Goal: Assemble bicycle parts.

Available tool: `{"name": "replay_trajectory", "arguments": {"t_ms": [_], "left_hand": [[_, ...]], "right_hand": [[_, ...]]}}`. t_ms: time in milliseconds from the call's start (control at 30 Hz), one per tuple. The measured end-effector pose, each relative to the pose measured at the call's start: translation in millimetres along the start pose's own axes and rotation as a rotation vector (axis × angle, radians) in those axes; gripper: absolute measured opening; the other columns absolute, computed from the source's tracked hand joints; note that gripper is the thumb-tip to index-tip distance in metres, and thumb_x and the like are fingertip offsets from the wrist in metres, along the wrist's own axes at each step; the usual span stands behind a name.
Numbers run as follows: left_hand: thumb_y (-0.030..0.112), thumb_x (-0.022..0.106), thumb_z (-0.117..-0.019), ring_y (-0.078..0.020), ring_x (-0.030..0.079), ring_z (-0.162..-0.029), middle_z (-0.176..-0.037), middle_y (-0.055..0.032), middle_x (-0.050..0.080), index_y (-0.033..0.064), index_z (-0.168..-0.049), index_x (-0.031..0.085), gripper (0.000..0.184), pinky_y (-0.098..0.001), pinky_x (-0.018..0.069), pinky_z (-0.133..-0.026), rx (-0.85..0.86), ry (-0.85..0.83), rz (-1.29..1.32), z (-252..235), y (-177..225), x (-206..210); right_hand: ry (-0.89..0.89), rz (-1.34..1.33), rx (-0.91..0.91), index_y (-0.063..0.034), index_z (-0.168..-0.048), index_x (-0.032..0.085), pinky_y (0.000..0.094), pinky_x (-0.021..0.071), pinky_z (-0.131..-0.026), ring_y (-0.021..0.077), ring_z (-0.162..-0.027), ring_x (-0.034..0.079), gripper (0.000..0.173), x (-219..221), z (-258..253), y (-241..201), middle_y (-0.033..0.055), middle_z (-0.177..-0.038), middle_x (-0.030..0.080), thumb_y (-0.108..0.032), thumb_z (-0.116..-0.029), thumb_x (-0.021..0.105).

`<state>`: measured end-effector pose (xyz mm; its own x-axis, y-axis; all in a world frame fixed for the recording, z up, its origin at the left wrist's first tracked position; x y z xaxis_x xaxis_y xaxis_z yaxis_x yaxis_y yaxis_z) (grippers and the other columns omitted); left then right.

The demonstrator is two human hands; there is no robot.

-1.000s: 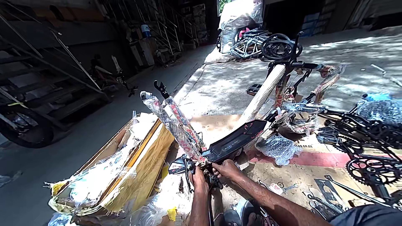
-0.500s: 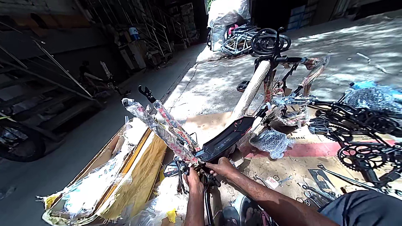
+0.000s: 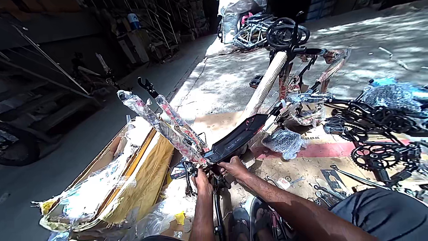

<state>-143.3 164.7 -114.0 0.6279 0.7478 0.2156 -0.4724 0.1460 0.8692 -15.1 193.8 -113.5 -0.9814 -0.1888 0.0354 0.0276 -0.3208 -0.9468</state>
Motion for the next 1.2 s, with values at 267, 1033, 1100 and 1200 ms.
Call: {"name": "replay_trajectory", "arguments": {"t_ms": [267, 1033, 1100, 1200], "left_hand": [[0.027, 0.051, -0.1076, -0.0347, 0.061, -0.109, -0.13, -0.0227, 0.058, 0.0022, -0.142, 0.046, 0.043, -0.054, 0.0529, -0.084, 0.002, -0.009, -0.016, 5, 0, 2], [0.031, 0.048, -0.1082, -0.0312, 0.063, -0.103, -0.124, -0.0202, 0.061, 0.0028, -0.138, 0.05, 0.041, -0.0506, 0.0546, -0.081, 0.039, -0.04, -0.033, 8, -3, 3], [0.03, 0.048, -0.1082, -0.0309, 0.063, -0.102, -0.123, -0.0194, 0.06, 0.0031, -0.138, 0.049, 0.04, -0.05, 0.0544, -0.08, 0.04, -0.032, -0.038, 10, -2, 4], [0.029, 0.047, -0.1085, -0.0308, 0.063, -0.103, -0.125, -0.0203, 0.059, 0.0021, -0.139, 0.048, 0.041, -0.0503, 0.0541, -0.082, 0.036, -0.031, -0.067, 13, 1, 6]], "right_hand": [[-0.023, 0.209, 0.006, 0.0062, -0.103, 0.065, 0.037, 0.0603, -0.076, 0.0169, -0.074, 0.073, 0.037, -1, -7, 2, 0.0101, -0.085, 0.074, -0.029, -0.0972, 0.071], [0.009, 0.475, 0.026, 0.006, -0.09, 0.07, 0.0548, 0.0528, -0.088, 0.0339, -0.095, 0.071, 0.046, 6, -7, -4, 0.0217, -0.097, 0.072, -0.038, -0.0997, 0.063], [0.001, 0.529, 0.03, 0.0079, -0.09, 0.069, 0.0563, 0.0497, -0.093, 0.0382, -0.103, 0.067, 0.044, 7, -3, -11, 0.0254, -0.103, 0.069, -0.034, -0.1014, 0.061], [-0.085, 0.631, 0.058, 0.0081, -0.098, 0.071, 0.058, 0.0488, -0.096, 0.0387, -0.109, 0.066, 0.049, 0, 1, -23, 0.0259, -0.11, 0.069, -0.039, -0.1031, 0.058]]}}
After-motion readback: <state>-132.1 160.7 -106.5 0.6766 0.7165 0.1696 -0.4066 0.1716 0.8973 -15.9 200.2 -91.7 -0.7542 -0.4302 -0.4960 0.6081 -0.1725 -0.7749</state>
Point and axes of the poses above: each hand's wrist, its own z-axis away from the middle knuckle, its own x-axis out of the palm, y = z × x, the point moved 1 cm from there along -z, towards the middle knuckle
